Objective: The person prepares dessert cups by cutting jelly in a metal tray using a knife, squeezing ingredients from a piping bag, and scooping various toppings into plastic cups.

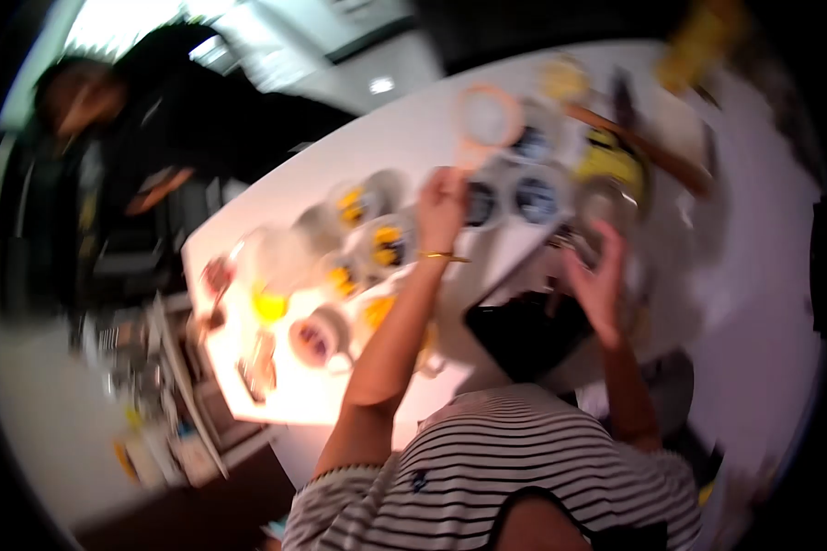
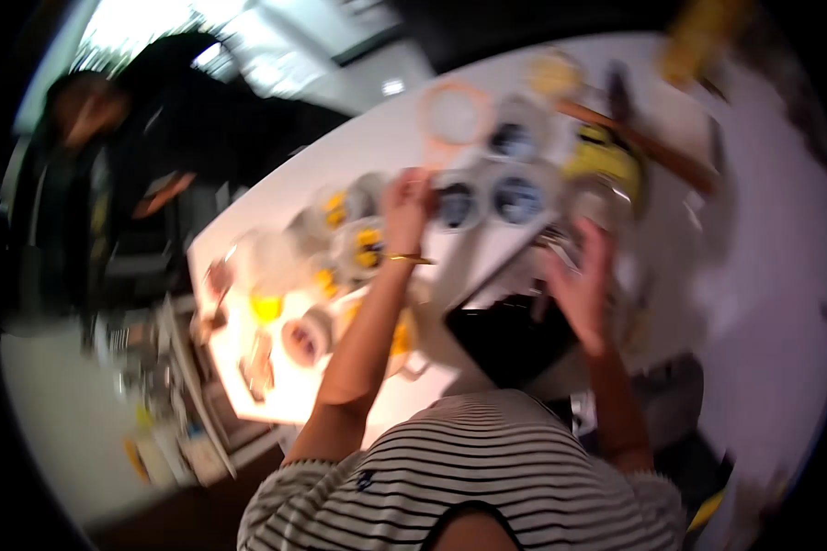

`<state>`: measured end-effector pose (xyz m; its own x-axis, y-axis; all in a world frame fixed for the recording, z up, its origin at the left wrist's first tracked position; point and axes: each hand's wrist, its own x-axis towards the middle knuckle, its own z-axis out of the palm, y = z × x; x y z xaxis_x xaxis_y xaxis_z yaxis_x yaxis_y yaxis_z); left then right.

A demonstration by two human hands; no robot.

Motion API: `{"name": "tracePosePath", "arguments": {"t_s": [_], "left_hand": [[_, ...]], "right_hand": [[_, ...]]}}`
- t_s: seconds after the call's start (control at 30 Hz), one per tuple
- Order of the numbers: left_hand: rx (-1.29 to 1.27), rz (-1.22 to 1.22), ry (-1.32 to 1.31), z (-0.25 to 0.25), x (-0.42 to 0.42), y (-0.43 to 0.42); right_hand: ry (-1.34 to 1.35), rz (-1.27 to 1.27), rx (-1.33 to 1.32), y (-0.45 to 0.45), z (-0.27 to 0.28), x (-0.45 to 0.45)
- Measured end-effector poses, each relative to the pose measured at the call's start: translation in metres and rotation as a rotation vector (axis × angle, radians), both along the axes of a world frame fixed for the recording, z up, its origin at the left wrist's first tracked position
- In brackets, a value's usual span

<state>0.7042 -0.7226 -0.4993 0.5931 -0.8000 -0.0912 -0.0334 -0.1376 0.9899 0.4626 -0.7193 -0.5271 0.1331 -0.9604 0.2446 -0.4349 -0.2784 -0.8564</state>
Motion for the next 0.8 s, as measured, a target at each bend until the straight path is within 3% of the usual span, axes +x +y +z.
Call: {"name": "tracePosePath", "arguments": {"t_s": [0.07,0.13,0.2,0.33,0.4,0.5,0.6,0.67,0.7,0.73,0.77,0.8], "left_hand": [[-0.023,-0.01,0.448,0.028,0.023,0.034],[-0.041,0.169,0.42,0.064,0.051,0.08],[-0.05,0.415,0.23,0.077,0.09,0.133],[-0.156,0.58,0.011,0.086,0.157,0.231],[-0.049,0.647,-0.373,0.054,0.188,0.266],[0.381,0.545,-1.266,0.036,0.193,0.279],[0.384,0.541,-1.224,0.045,0.189,0.282],[0.39,0.46,-1.115,-0.015,0.228,0.306],[0.322,0.445,-1.147,0.0,0.219,0.301],[0.22,0.423,-1.094,0.007,0.217,0.304],[0.326,0.313,-0.819,0.007,0.234,0.313],[0.142,0.243,-0.56,-0.004,0.248,0.32]], "right_hand": [[0.31,-0.01,-0.048,0.012,0.015,-0.013],[0.44,-0.004,-0.136,0.022,0.004,-0.04],[0.438,0.049,-0.154,0.034,-0.024,-0.076],[0.465,0.124,-0.062,0.059,-0.025,-0.096],[0.453,0.139,-0.079,0.066,-0.022,-0.084],[0.412,0.071,0.002,0.073,-0.017,-0.052],[0.308,0.037,-0.006,0.081,-0.019,-0.02],[0.47,0.043,-0.193,0.099,-0.012,-0.028],[0.476,0.05,-0.268,0.113,-0.002,-0.019],[0.437,0.002,-0.166,0.126,0.01,-0.009],[0.39,-0.057,-0.138,0.14,0.009,-0.011],[0.405,-0.075,-0.16,0.151,0.024,-0.008]]}}
